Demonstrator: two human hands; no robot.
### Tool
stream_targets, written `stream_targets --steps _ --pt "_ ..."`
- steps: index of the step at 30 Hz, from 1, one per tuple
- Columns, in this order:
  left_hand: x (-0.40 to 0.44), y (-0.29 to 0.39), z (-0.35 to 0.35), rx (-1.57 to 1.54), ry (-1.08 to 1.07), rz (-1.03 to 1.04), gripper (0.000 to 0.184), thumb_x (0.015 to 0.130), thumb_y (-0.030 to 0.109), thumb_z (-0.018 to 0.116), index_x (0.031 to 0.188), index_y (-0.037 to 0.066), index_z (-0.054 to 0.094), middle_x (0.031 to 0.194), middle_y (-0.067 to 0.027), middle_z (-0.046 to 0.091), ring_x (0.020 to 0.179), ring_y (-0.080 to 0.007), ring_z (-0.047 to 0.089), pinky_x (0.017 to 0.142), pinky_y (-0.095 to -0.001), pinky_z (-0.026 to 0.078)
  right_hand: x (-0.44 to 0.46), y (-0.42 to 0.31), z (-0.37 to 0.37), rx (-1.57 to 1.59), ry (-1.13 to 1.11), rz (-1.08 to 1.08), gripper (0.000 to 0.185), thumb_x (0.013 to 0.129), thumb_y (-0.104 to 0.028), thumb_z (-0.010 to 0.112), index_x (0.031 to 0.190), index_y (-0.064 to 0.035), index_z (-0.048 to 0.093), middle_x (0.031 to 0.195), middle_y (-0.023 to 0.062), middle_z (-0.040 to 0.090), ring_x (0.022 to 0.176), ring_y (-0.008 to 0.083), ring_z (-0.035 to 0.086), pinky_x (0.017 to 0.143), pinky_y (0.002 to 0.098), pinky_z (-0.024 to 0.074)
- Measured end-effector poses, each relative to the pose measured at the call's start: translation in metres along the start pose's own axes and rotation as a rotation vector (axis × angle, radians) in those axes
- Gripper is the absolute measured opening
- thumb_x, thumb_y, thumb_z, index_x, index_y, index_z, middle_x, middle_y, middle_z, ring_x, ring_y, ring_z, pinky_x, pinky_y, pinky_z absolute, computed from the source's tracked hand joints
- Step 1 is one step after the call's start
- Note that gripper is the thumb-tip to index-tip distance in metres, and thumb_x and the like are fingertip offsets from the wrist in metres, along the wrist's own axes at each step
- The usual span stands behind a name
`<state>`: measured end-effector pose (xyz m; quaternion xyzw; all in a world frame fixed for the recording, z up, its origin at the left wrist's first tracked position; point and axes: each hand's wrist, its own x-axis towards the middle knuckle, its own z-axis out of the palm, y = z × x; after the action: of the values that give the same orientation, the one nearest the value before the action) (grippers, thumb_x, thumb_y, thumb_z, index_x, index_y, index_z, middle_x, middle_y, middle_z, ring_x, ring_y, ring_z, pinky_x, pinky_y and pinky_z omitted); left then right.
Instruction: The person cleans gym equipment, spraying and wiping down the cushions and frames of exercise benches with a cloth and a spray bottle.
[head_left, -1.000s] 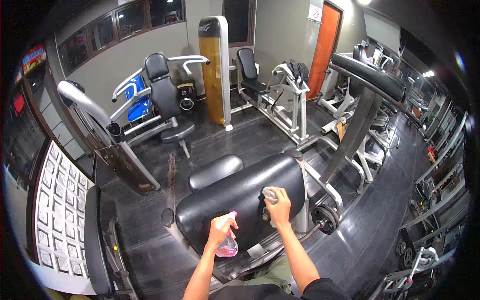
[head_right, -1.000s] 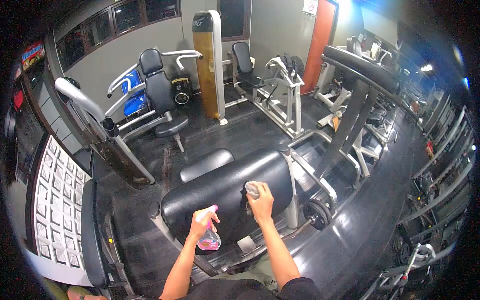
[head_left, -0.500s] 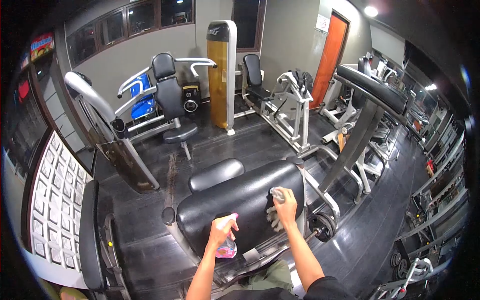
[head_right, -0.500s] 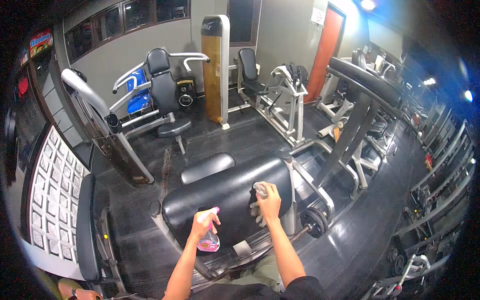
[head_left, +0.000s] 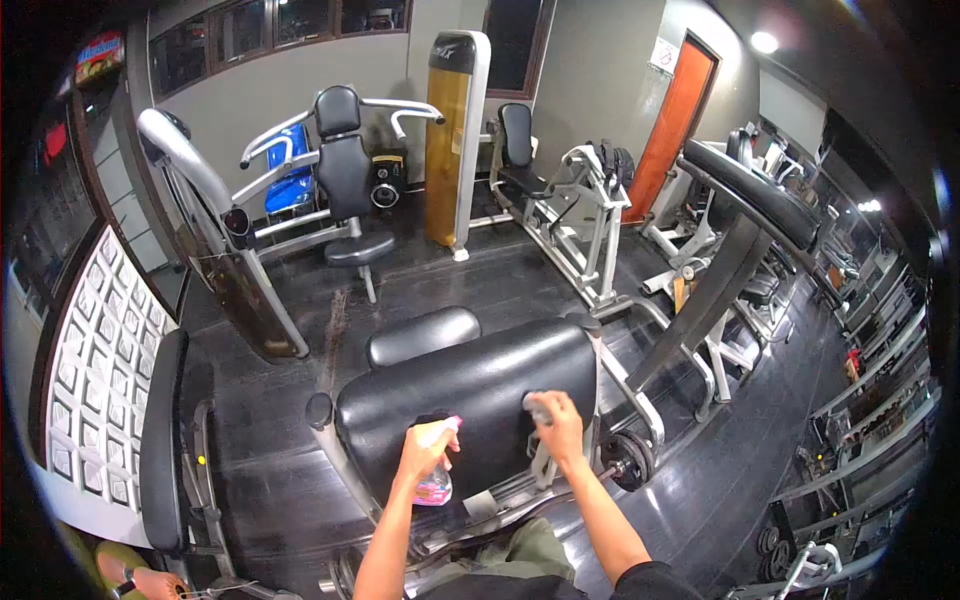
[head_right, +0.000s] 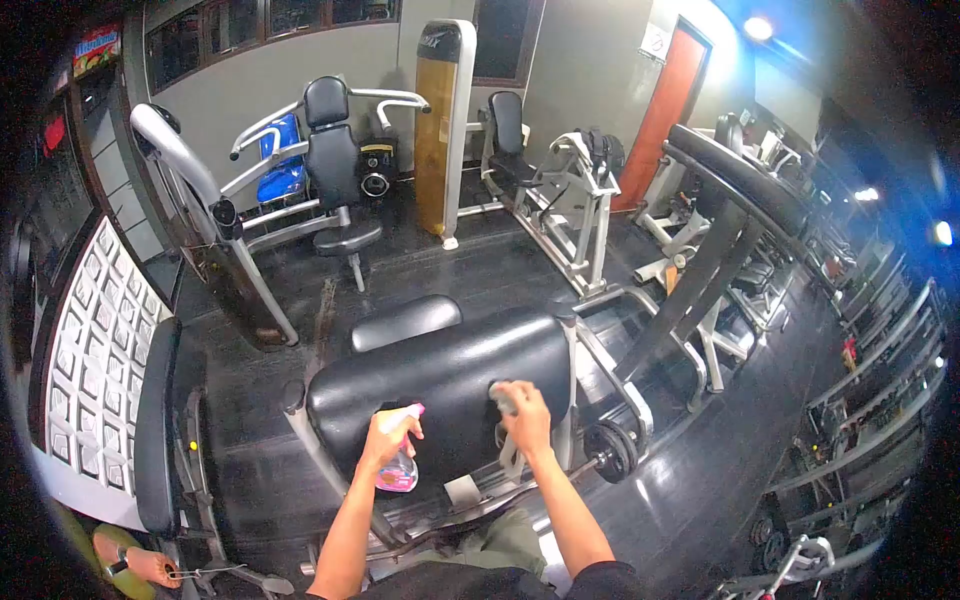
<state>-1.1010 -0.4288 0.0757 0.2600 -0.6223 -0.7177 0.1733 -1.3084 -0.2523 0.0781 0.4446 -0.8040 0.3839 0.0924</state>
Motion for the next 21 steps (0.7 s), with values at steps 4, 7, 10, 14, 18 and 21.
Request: stream_targets --steps 4,7,10,14,18,21 --pt "0.002 -0.004 0.002 0.003 0.021 0.026 0.025 0.093 0.022 0.060 0.087 -0.002 0.068 0.071 -0.0088 0.066 0.046 -0.0155 0.060 0.043 -0.0272 0.048 0.032 0.010 -0.003 0.135 0.107 0.214 0.041 0.072 0.003 0.071 0.109 -0.0141 0.067 0.107 0.0110 0.061 0.102 0.0342 0.062 0.087 0.0419 0.0501" --pt "0.001 0.001 0.006 0.020 0.059 0.023 0.025 0.093 0.020 0.059 0.088 -0.003 0.067 0.071 -0.0098 0.067 0.045 -0.0173 0.061 0.043 -0.0279 0.048 0.018 0.002 0.011 0.135 0.134 0.081 0.043 0.069 0.007 0.071 0.109 -0.0107 0.066 0.104 0.0129 0.061 0.100 0.0335 0.063 0.086 0.0390 0.0504" --pt "0.001 0.005 0.017 0.038 0.078 -0.025 0.024 0.092 0.021 0.060 0.095 -0.001 0.069 0.072 -0.0085 0.067 0.046 -0.0159 0.060 0.043 -0.0273 0.047 -0.007 -0.002 0.007 0.173 -0.081 -0.056 0.049 0.065 0.006 0.073 0.110 -0.0147 0.066 0.105 0.0096 0.061 0.101 0.0317 0.061 0.087 0.0394 0.0514" --pt "0.009 0.018 0.046 0.036 0.082 -0.062 0.026 0.092 0.022 0.061 0.105 0.001 0.070 0.074 -0.0075 0.067 0.048 -0.0146 0.060 0.044 -0.0269 0.047 0.003 0.015 -0.013 0.092 -0.277 -0.139 0.052 0.063 0.003 0.074 0.109 -0.0189 0.067 0.105 0.0058 0.062 0.100 0.0291 0.062 0.085 0.0382 0.0523" --pt "0.029 0.032 0.076 0.008 0.087 -0.050 0.029 0.092 0.026 0.059 0.085 0.000 0.068 0.072 -0.0098 0.067 0.045 -0.0178 0.061 0.045 -0.0292 0.047 0.046 0.045 -0.017 0.108 0.010 -0.032 0.045 0.066 0.002 0.073 0.107 -0.0157 0.068 0.104 0.0086 0.063 0.097 0.0319 0.063 0.083 0.0385 0.0524" --pt "0.049 0.026 0.093 0.021 0.078 -0.034 0.029 0.093 0.027 0.059 0.087 0.000 0.068 0.072 -0.0094 0.067 0.045 -0.0177 0.061 0.045 -0.0293 0.047 0.066 0.046 -0.022 0.224 0.036 0.097 0.039 0.070 0.000 0.072 0.107 -0.0122 0.067 0.103 0.0124 0.063 0.097 0.0344 0.064 0.083 0.0405 0.0525"
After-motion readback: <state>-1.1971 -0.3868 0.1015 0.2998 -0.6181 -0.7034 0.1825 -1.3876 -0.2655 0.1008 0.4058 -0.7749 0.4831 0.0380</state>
